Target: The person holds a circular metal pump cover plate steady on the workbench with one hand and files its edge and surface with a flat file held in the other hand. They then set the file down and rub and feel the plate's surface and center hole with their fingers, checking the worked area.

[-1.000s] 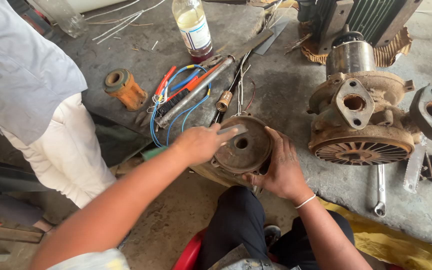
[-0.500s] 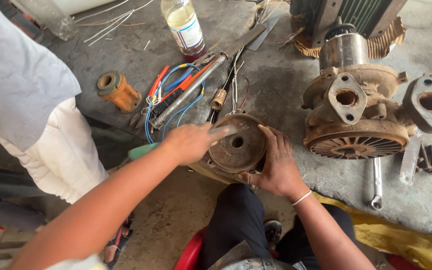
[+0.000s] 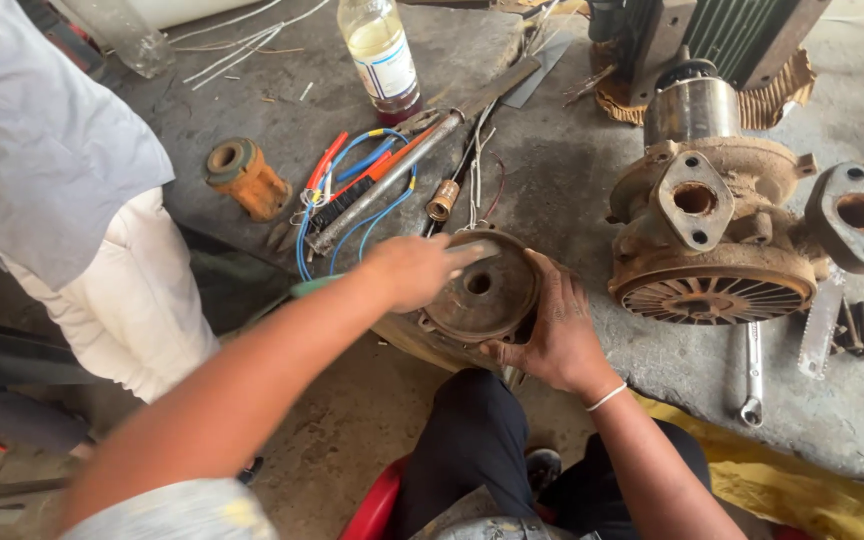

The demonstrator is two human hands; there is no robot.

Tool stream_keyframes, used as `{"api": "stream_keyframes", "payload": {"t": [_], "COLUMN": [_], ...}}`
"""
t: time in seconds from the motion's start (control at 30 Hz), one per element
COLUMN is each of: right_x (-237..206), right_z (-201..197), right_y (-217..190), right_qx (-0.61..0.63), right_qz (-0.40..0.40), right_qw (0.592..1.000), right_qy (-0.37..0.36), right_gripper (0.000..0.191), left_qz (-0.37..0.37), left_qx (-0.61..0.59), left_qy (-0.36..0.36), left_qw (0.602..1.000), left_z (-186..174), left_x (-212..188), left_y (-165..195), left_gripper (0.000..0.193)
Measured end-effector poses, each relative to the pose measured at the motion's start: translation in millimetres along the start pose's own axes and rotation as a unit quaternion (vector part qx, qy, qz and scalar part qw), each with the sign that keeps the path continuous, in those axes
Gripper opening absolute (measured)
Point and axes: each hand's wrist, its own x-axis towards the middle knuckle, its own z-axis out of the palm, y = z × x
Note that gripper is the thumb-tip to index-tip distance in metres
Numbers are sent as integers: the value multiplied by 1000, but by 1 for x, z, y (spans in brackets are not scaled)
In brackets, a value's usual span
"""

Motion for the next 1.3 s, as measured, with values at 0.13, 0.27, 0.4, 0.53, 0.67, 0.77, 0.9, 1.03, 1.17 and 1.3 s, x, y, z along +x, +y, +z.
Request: {"api": "stream_keyframes", "payload": {"t": [0.13,0.27,0.4,0.53,0.67,0.77,0.9,1.03,1.17,1.3], "right_x": [0,1,1,0,0,1,1,1,1,2], "right_z": [0,0,0,1,3,4,4,6,7,6], "right_y": [1,0,-1,-2,-5,-5,-5,-6,-7,-5], "right_qx": [-41,-9,-37,-14,-34,-62,-55,-58,-87,-61], "right_qz": [-12,-12,-4,-4,29,10,13,36,1,23], "right_qw": [999,1000,999,1000,999,998,998,998,996,998], "right_qy": [2,-5,-10,4,-2,8,15,0,37,15], "right_gripper": [126,126,126,126,128,126,126,128,127,129], "left_qz": [-6,3,4,-2,-14,-12,3,-11,-28,-24], "left_qx": [1,5,7,-27,-18,-11,13,9,5,20], "left_qy": [-48,2,-22,23,18,-17,9,71,13,78], "left_qw": [999,1000,1000,999,1000,1000,1000,997,999,996], "left_z": [1,6,10,7,3,10,21,29,28,25], "left_x": [-8,1,-5,-2,2,-13,-12,2,0,11], "left_y": [-8,-5,-2,8,14,12,10,16,22,29], "left_gripper": [50,48,50,52,53,51,52,61,59,65]}}
